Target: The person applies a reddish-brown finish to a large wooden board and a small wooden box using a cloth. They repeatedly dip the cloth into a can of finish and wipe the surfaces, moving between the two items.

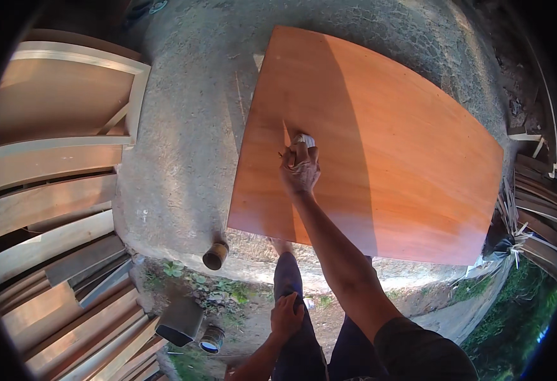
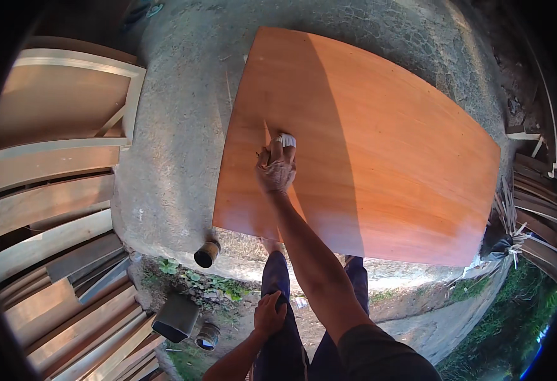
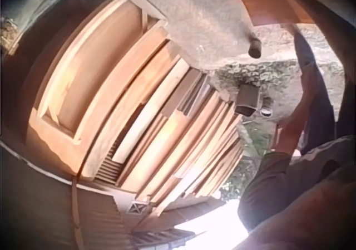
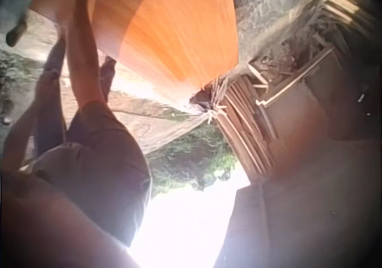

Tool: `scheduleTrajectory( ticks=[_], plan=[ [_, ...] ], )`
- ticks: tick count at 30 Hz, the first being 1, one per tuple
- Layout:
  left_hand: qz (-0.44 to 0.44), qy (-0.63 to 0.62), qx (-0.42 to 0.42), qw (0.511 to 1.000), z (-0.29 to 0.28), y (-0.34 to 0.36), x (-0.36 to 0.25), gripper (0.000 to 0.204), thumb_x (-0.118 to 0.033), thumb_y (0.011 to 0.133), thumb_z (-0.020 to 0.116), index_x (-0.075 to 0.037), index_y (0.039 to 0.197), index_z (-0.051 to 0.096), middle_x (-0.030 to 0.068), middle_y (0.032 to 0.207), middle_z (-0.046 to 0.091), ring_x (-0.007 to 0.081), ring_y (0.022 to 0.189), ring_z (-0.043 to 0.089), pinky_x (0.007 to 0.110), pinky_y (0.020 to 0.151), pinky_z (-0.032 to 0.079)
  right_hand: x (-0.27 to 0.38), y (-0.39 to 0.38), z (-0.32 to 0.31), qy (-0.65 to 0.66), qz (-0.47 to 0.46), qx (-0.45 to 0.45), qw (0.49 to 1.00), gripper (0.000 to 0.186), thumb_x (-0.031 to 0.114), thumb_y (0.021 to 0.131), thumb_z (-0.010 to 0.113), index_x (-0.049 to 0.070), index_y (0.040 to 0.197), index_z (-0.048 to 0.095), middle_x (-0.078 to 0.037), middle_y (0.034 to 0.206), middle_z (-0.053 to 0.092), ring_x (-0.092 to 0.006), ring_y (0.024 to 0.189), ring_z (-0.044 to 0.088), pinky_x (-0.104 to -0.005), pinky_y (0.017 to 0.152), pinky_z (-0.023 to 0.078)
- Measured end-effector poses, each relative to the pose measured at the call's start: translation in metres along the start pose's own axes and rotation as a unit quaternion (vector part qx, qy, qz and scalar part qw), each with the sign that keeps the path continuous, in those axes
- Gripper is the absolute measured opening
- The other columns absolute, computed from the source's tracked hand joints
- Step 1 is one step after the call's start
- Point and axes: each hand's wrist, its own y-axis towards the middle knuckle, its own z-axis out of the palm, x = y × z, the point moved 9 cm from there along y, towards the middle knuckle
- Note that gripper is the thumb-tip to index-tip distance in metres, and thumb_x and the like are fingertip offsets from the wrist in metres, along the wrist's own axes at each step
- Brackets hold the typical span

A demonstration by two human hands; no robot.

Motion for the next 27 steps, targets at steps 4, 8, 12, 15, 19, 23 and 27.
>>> scheduleTrajectory(
  ticks=[4,8,12,15,19,23,27],
  plan=[
    [-0.013,-0.016,0.004,1.0,-0.006,-0.002,0.021,0.051,-0.032,0.089,0.065,-0.01,0.135,0.055,0.0165,0.128,0.062,0.0371,0.128,0.052,0.051,0.103,0.044,0.05,-0.028,0.058,0.025,-0.025,0.023,0.999,0.013,0.02,0.088,0.068,0.013,0.093,0.058,-0.018,0.098,0.056,-0.0395,0.079,0.06,-0.0495,0.069,0.049],
    [-0.011,-0.04,0.008,0.999,-0.012,0.002,0.028,0.052,-0.032,0.089,0.065,-0.01,0.135,0.055,0.0161,0.129,0.062,0.0368,0.127,0.052,0.05,0.103,0.044,0.094,-0.046,0.106,0.053,-0.026,0.068,0.996,0.012,0.02,0.089,0.067,0.013,0.091,0.058,-0.016,0.095,0.055,-0.0378,0.082,0.06,-0.0481,0.073,0.049],
    [-0.013,-0.049,0.021,0.998,-0.014,0.005,0.032,0.052,-0.033,0.089,0.066,-0.008,0.134,0.056,0.0151,0.128,0.063,0.0366,0.126,0.053,0.048,0.103,0.045,0.111,-0.057,0.133,0.176,0.004,0.121,0.977,0.011,0.018,0.088,0.072,0.014,0.091,0.061,-0.013,0.085,0.057,-0.03,0.079,0.058,-0.0419,0.072,0.048],
    [-0.023,-0.056,0.027,0.998,-0.014,0.007,0.033,0.051,-0.032,0.089,0.066,-0.008,0.133,0.057,0.0147,0.128,0.063,0.0365,0.126,0.054,0.046,0.103,0.046,0.092,-0.078,0.128,0.321,0.026,0.083,0.943,0.014,0.019,0.089,0.073,0.011,0.088,0.062,-0.01,0.081,0.058,-0.0244,0.076,0.057,-0.0373,0.07,0.048],
    [-0.028,-0.04,0.03,0.998,-0.018,0.003,0.036,0.05,-0.032,0.089,0.065,-0.008,0.133,0.058,0.0155,0.128,0.063,0.0365,0.127,0.053,0.047,0.104,0.045,0.037,-0.089,0.115,0.426,0.093,0.068,0.898,0.019,0.02,0.092,0.072,0.007,0.084,0.061,-0.007,0.079,0.059,-0.0193,0.076,0.056,-0.0352,0.068,0.046],
    [-0.019,-0.019,0.04,0.999,-0.007,0.004,0.022,0.05,-0.032,0.089,0.064,-0.008,0.133,0.058,0.0167,0.128,0.062,0.0377,0.126,0.053,0.047,0.105,0.045,-0.003,-0.077,0.104,0.443,0.135,0.075,0.883,0.018,0.019,0.093,0.07,0.006,0.084,0.061,-0.008,0.08,0.06,-0.0205,0.079,0.057,-0.0366,0.069,0.046],
    [0.019,-0.007,0.021,1.0,0.012,0.008,0.004,0.048,-0.03,0.089,0.066,-0.006,0.13,0.059,0.0184,0.124,0.062,0.0389,0.119,0.056,0.049,0.102,0.045,-0.032,-0.059,0.049,0.325,0.05,0.032,0.944,0.016,0.017,0.093,0.071,0.005,0.088,0.063,-0.005,0.088,0.061,-0.0123,0.082,0.061,-0.0275,0.073,0.049]
  ],
)
